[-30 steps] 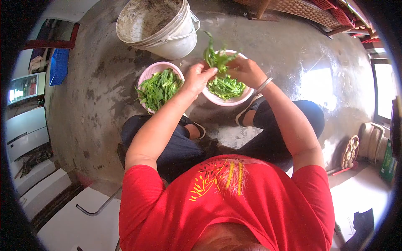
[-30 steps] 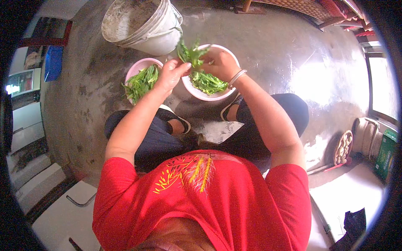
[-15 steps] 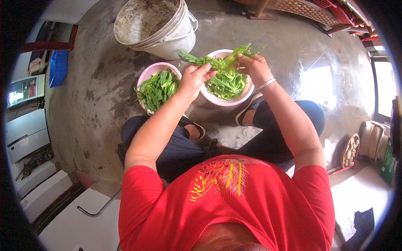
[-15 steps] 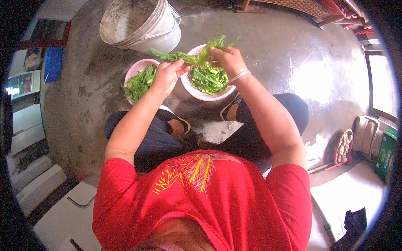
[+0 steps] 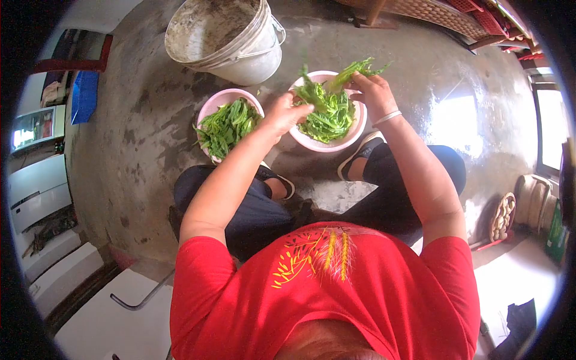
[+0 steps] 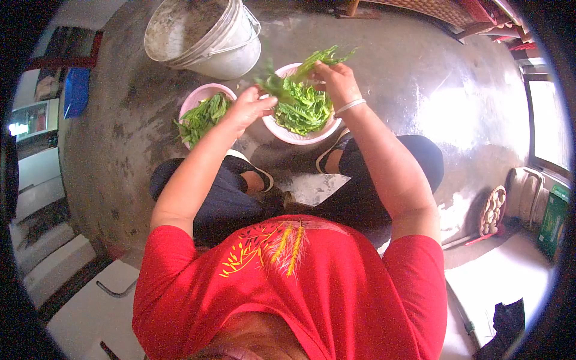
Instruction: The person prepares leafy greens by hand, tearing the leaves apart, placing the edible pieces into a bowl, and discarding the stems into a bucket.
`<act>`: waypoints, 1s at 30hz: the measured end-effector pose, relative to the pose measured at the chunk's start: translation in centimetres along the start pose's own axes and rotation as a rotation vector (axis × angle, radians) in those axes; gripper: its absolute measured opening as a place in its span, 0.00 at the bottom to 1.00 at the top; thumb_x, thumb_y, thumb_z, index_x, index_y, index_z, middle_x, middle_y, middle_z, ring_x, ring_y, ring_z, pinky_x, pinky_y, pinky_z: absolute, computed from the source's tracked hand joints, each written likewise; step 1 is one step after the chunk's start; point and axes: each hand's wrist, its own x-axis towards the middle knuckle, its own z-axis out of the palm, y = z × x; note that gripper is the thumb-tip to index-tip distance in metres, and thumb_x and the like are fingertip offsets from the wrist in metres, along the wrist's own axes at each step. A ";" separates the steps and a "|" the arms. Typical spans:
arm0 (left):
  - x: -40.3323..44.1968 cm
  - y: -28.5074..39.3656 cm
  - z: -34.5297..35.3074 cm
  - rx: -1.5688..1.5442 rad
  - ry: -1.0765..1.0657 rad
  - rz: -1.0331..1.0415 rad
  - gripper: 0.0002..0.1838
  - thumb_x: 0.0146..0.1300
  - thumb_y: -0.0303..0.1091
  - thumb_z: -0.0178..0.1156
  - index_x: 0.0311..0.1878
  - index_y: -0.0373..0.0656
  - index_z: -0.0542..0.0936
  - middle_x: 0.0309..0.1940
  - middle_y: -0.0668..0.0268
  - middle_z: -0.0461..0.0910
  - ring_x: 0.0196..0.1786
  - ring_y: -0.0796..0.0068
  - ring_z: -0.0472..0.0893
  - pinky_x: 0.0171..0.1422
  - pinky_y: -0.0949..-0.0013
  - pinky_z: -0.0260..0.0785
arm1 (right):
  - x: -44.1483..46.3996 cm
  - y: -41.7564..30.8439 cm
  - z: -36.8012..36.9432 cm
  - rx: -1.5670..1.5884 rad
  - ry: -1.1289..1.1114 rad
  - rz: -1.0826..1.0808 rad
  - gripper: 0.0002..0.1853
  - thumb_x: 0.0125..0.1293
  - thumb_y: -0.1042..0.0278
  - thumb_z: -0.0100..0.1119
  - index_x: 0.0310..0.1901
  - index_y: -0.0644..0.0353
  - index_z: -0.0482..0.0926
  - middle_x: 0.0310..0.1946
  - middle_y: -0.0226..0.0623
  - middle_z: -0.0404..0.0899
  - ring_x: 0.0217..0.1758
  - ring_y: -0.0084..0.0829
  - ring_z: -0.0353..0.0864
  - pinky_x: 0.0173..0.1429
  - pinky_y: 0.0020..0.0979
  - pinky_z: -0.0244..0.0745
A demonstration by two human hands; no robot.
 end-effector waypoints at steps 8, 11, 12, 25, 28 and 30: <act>-1.3 1.8 1.8 0.495 0.101 0.258 0.19 0.58 0.39 0.60 0.49 0.36 0.73 0.39 0.62 0.79 0.40 0.76 0.77 0.45 0.70 0.69 | -0.8 1.2 1.8 -0.180 -0.128 -0.007 0.18 0.63 0.60 0.55 0.42 0.71 0.76 0.34 0.40 0.80 0.38 0.26 0.80 0.37 0.25 0.75; -1.7 2.3 1.9 0.771 0.188 0.320 0.15 0.59 0.40 0.59 0.41 0.36 0.77 0.29 0.64 0.80 0.31 0.79 0.77 0.37 0.71 0.68 | -1.1 1.1 2.3 -0.212 -0.228 -0.021 0.21 0.63 0.58 0.56 0.42 0.73 0.76 0.34 0.41 0.80 0.39 0.26 0.79 0.38 0.24 0.74; -1.6 2.1 1.8 0.775 0.221 0.342 0.15 0.59 0.40 0.59 0.39 0.36 0.77 0.27 0.64 0.80 0.29 0.79 0.76 0.35 0.71 0.68 | -1.1 1.0 2.3 -0.210 -0.255 -0.030 0.21 0.62 0.58 0.57 0.43 0.73 0.76 0.34 0.41 0.80 0.39 0.26 0.79 0.38 0.24 0.74; -1.8 1.9 1.5 0.738 0.260 0.346 0.13 0.56 0.39 0.62 0.33 0.36 0.78 0.21 0.66 0.78 0.25 0.82 0.74 0.31 0.73 0.67 | -0.6 2.0 2.6 -0.530 -0.255 -0.158 0.17 0.60 0.57 0.60 0.38 0.67 0.81 0.28 0.33 0.80 0.27 0.20 0.75 0.32 0.22 0.70; -2.0 2.0 1.7 0.707 0.274 0.339 0.13 0.56 0.39 0.62 0.32 0.36 0.78 0.21 0.66 0.78 0.25 0.83 0.74 0.30 0.73 0.66 | -0.4 2.6 2.5 -0.459 -0.239 -0.178 0.21 0.57 0.52 0.59 0.33 0.68 0.81 0.22 0.40 0.80 0.25 0.21 0.77 0.32 0.27 0.71; -1.7 1.3 1.2 0.632 0.249 0.340 0.13 0.58 0.38 0.61 0.32 0.36 0.77 0.22 0.67 0.78 0.25 0.84 0.73 0.29 0.75 0.65 | -0.1 3.1 2.4 -0.420 -0.237 -0.128 0.20 0.58 0.54 0.59 0.34 0.68 0.81 0.23 0.39 0.80 0.24 0.21 0.77 0.32 0.26 0.71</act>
